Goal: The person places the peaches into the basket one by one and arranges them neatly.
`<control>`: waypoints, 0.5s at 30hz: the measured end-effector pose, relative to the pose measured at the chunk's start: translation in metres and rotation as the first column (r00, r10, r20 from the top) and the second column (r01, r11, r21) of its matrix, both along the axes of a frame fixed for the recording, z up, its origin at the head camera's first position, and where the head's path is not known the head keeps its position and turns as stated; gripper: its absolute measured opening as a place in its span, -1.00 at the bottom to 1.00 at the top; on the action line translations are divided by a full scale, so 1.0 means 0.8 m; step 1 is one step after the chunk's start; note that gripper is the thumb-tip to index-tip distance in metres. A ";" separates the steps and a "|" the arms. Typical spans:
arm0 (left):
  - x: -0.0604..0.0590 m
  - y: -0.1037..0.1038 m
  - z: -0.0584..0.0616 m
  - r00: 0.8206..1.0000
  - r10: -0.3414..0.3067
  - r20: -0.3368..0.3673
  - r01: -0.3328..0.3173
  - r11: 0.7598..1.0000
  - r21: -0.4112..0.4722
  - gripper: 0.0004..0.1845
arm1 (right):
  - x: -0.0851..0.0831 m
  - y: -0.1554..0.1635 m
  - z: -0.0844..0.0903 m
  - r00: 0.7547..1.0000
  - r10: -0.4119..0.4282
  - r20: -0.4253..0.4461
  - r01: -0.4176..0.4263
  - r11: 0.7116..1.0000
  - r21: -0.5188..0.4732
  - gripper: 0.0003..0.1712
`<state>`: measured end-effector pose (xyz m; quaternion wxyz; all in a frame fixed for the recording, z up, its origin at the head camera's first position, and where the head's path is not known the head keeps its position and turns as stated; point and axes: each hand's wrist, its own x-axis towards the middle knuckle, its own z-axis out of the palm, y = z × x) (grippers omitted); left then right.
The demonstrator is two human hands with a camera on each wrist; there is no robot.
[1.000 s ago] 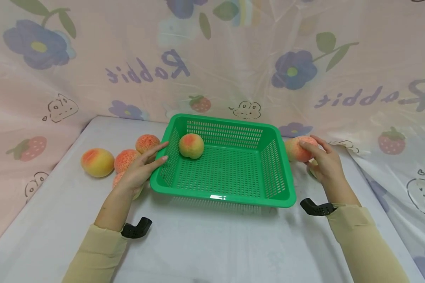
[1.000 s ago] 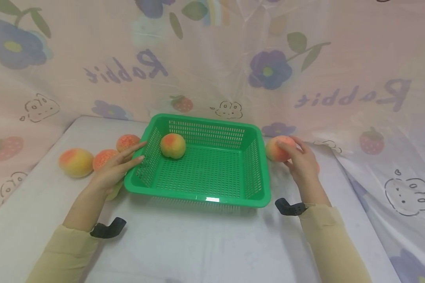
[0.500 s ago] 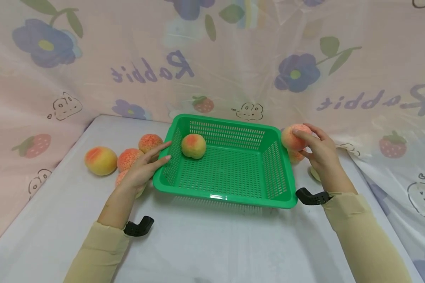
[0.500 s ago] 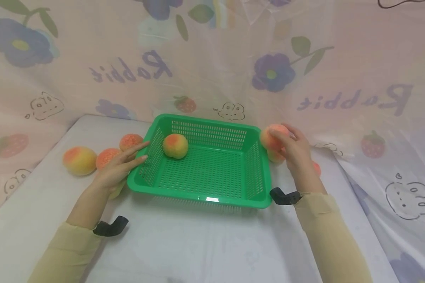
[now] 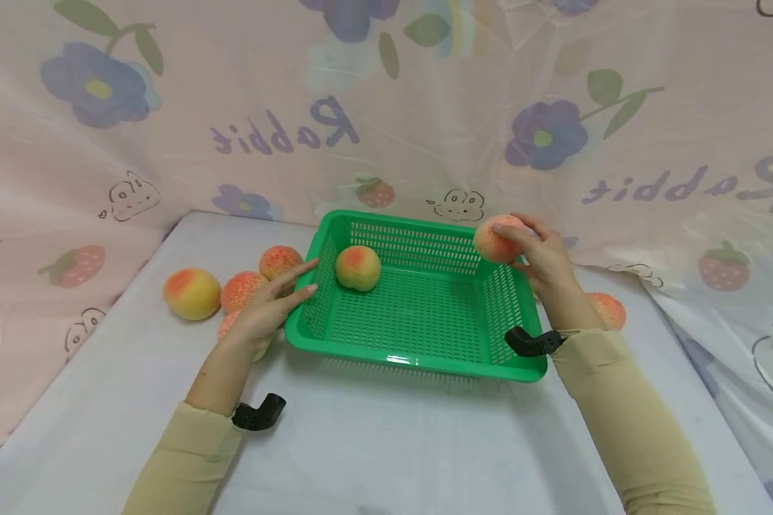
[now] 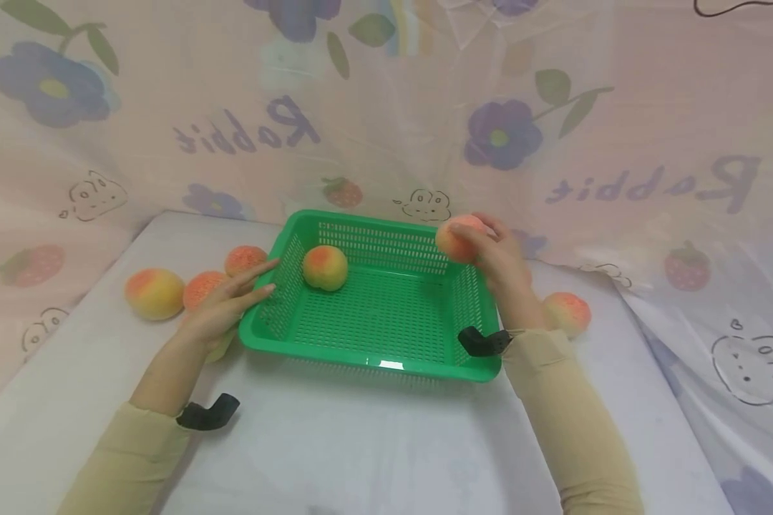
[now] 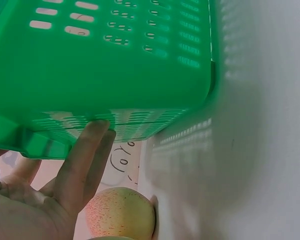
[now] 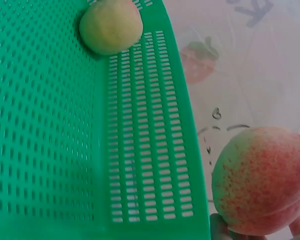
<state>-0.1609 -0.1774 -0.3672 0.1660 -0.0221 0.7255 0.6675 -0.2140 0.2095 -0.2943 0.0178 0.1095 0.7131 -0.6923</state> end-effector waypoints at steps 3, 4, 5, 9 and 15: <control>0.000 0.000 0.000 1.000 -0.001 -0.001 0.001 1.000 -0.002 -0.41 | -0.004 -0.011 -0.003 1.000 0.018 0.009 -0.017 1.000 -0.019 -0.27; 0.000 0.000 0.000 1.000 -0.002 -0.001 0.002 1.000 -0.001 -0.41 | -0.005 -0.015 -0.004 1.000 0.022 0.012 -0.022 1.000 -0.018 -0.27; 0.000 0.000 0.001 1.000 -0.003 -0.002 0.003 1.000 -0.001 -0.41 | -0.006 -0.018 -0.005 0.999 0.031 0.015 -0.031 1.000 -0.007 -0.27; 0.000 0.000 0.001 1.000 -0.003 -0.001 0.003 1.000 0.003 -0.41 | -0.011 -0.031 -0.012 0.999 0.046 0.029 -0.046 0.999 0.019 -0.18; 0.000 0.001 0.001 1.000 0.004 0.011 -0.004 1.000 0.009 -0.42 | -0.021 -0.054 -0.021 0.997 0.066 0.042 -0.069 0.994 0.080 -0.17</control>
